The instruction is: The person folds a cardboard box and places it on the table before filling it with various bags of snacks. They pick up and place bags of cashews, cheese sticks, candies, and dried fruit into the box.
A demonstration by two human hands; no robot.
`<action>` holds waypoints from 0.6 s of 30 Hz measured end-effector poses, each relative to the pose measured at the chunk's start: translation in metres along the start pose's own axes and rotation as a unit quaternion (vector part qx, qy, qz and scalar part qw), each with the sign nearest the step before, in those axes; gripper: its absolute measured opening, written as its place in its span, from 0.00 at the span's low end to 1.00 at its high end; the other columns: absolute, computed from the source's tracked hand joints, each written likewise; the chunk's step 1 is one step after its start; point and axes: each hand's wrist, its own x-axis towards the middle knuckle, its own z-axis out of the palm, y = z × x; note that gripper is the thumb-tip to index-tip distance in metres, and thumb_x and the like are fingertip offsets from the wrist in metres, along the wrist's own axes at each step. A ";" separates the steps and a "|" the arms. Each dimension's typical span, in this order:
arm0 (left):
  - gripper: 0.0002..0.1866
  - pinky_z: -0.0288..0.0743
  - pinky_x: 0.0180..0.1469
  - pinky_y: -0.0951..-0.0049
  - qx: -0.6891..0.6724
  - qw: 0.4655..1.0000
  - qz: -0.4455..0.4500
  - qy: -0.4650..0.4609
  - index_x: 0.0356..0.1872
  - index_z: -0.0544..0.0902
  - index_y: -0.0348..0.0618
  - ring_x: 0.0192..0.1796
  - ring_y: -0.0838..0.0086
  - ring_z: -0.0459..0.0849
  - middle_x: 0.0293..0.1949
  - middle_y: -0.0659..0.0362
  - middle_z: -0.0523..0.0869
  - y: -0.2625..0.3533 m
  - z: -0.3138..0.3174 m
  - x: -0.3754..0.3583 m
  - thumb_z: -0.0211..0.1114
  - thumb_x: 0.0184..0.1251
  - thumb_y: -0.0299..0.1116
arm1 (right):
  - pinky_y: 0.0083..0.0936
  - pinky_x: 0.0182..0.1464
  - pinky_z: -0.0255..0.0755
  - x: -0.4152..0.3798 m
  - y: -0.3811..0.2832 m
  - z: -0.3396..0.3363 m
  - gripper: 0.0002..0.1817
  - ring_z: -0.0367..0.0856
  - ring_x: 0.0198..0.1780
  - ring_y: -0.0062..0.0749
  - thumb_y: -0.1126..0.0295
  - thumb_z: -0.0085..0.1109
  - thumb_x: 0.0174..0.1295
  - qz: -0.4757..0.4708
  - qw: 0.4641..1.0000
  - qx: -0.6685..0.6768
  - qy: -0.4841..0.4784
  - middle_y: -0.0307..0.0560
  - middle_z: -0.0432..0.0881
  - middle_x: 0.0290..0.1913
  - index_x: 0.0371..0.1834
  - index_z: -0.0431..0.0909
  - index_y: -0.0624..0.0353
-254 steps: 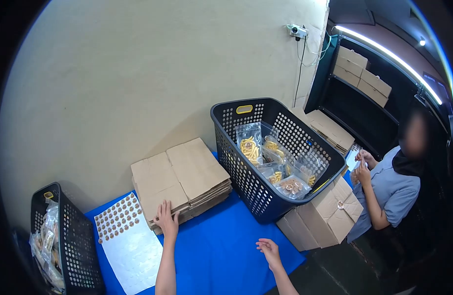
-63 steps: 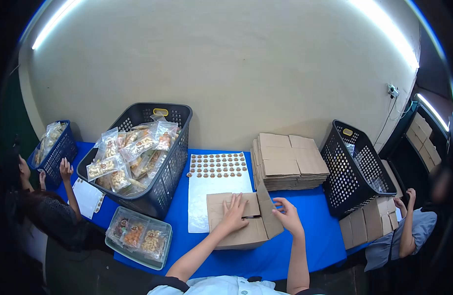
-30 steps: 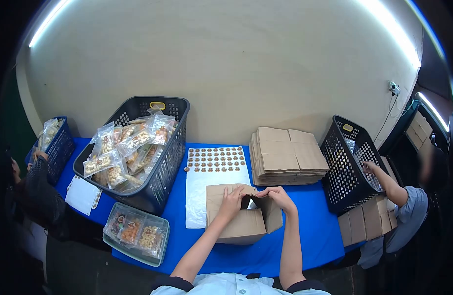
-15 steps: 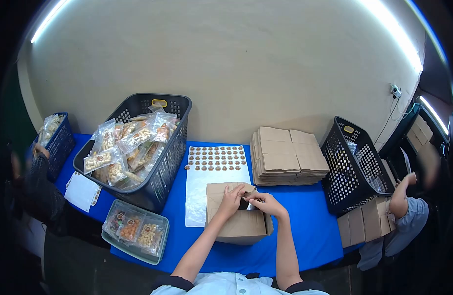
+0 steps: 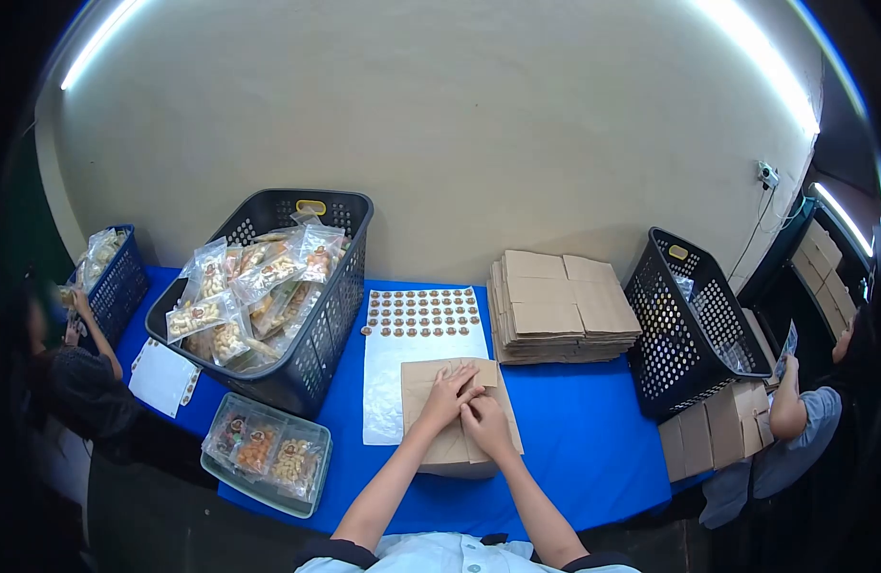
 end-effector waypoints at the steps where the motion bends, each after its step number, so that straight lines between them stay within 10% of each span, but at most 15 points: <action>1: 0.25 0.48 0.66 0.55 0.021 1.000 0.006 -0.001 0.54 0.73 0.43 0.62 0.62 0.67 0.57 0.55 0.72 0.004 -0.002 -0.002 0.55 0.60 0.49 | 0.31 0.44 0.65 -0.004 -0.004 -0.007 0.11 0.74 0.42 0.35 0.69 0.49 0.59 0.065 0.995 0.072 0.038 0.55 0.77 0.38 0.37 0.73 0.68; 7: 0.16 0.59 0.59 0.61 0.068 0.997 0.023 0.016 0.37 0.83 0.47 0.52 0.65 0.73 0.47 0.60 0.80 0.007 -0.004 -0.007 0.55 0.60 0.47 | 0.26 0.41 0.68 0.000 0.017 -0.005 0.19 0.75 0.39 0.33 0.64 0.59 0.54 0.187 0.940 0.085 0.271 0.53 0.77 0.37 0.42 0.71 0.68; 10: 0.14 0.59 0.57 0.62 0.061 0.997 0.041 0.015 0.33 0.84 0.47 0.51 0.66 0.73 0.44 0.61 0.80 0.005 -0.001 -0.007 0.54 0.61 0.43 | 0.29 0.46 0.70 0.007 0.035 0.008 0.29 0.76 0.44 0.39 0.57 0.64 0.50 0.193 0.961 -0.068 0.186 0.57 0.77 0.41 0.48 0.68 0.68; 15: 0.12 0.56 0.60 0.62 -0.156 0.981 -0.027 -0.108 0.38 0.82 0.44 0.56 0.65 0.70 0.44 0.56 0.80 0.006 -0.031 -0.014 0.57 0.60 0.39 | 0.28 0.47 0.71 0.016 0.038 -0.022 0.33 0.76 0.47 0.38 0.56 0.66 0.48 0.274 0.950 0.130 -0.073 0.57 0.77 0.45 0.51 0.68 0.69; 18: 0.21 0.56 0.61 0.60 0.073 0.995 -0.011 0.072 0.47 0.77 0.41 0.58 0.59 0.68 0.53 0.53 0.74 0.004 -0.046 -0.034 0.62 0.54 0.42 | 0.27 0.46 0.71 0.012 0.057 -0.013 0.30 0.76 0.46 0.34 0.60 0.65 0.50 0.266 0.936 0.220 -0.071 0.55 0.77 0.45 0.51 0.69 0.70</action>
